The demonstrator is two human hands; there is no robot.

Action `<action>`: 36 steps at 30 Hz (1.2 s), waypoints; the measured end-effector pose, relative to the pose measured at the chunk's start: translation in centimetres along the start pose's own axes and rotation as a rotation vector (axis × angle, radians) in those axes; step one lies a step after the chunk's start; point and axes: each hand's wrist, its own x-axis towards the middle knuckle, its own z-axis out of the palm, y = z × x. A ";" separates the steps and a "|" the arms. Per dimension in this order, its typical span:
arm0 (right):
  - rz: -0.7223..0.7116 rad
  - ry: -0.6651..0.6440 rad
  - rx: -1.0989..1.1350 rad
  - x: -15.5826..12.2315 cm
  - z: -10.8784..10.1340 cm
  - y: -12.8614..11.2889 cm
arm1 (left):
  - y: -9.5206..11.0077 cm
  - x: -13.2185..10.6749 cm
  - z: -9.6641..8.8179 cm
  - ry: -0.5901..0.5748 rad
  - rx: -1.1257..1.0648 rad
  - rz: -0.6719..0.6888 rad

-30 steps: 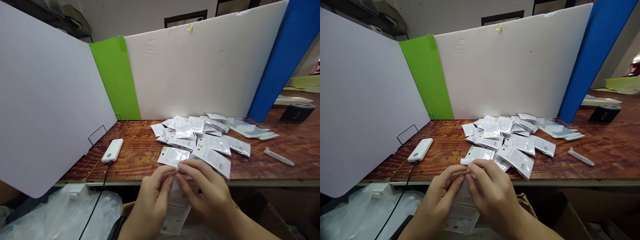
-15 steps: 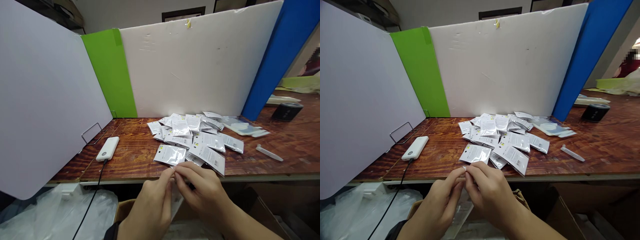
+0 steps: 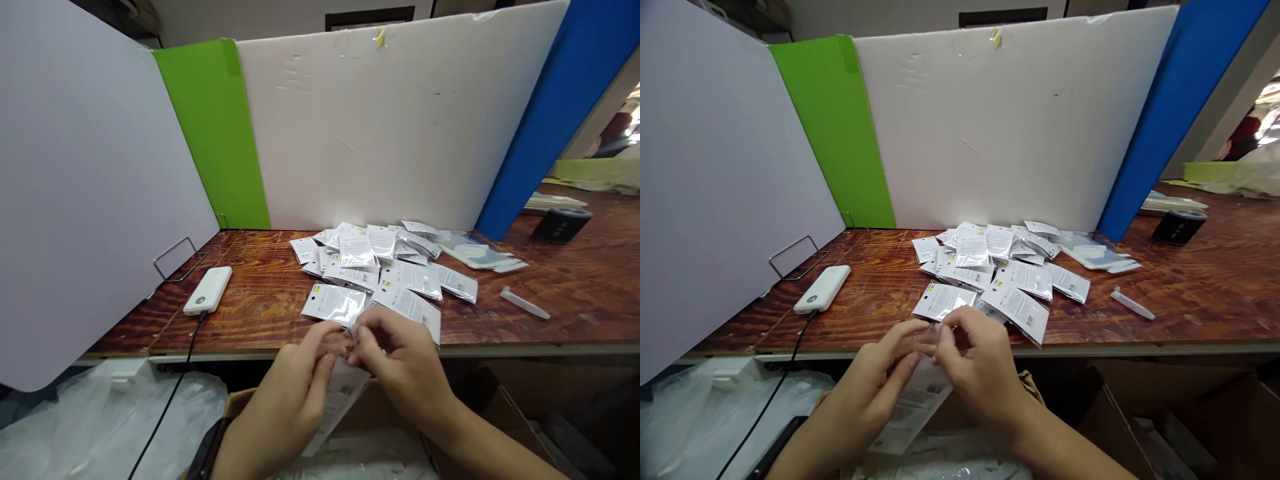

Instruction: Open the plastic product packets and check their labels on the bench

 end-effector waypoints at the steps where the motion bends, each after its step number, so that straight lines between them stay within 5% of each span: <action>1: 0.094 0.041 0.128 0.2 -0.2 0.1 | -0.2 0.1 -0.2 0.025 -0.041 -0.039; 5: 0.220 0.415 0.547 1.1 -1.0 0.5 | -1.3 0.6 -1.1 0.167 -0.436 -0.254; 9: 0.037 0.717 0.624 1.0 -1.9 -0.2 | -2.3 1.3 -2.1 0.424 -0.726 -0.334; 11: -0.066 0.707 0.575 0.4 -2.1 -1.0 | -2.5 1.6 -2.3 0.528 -0.824 -0.347; 13: -0.135 0.398 0.449 -0.2 -1.9 -1.5 | -2.6 1.9 -2.4 0.584 -0.893 -0.353; 16: -0.239 -0.451 0.148 -0.9 -0.7 -1.3 | -2.5 2.4 -2.3 0.632 -0.935 -0.343; 18: -0.357 -0.902 -0.089 -1.3 0.6 -0.4 | -2.6 2.6 -2.2 0.659 -0.944 -0.343; 21: -0.461 -1.158 -0.342 -1.5 1.9 0.8 | -2.7 2.7 -2.2 0.671 -0.954 -0.351; 24: -0.194 -0.977 -0.215 -1.0 1.5 0.9 | -2.6 2.7 -2.4 0.704 -0.958 -0.331; 27: 0.227 -0.449 0.108 0.0 0.4 0.6 | -2.2 2.4 -2.3 0.730 -0.954 -0.297; 29: 0.400 -0.216 0.339 0.7 0.0 0.7 | -1.7 2.0 -1.9 0.660 -0.948 -0.285; 32: 0.492 -0.283 0.640 1.1 -0.2 1.3 | -0.9 1.2 -1.2 0.452 -0.944 -0.296; 36: 0.506 -0.464 0.739 1.1 -0.5 1.7 | -0.2 0.3 -1.0 0.259 -0.970 -0.366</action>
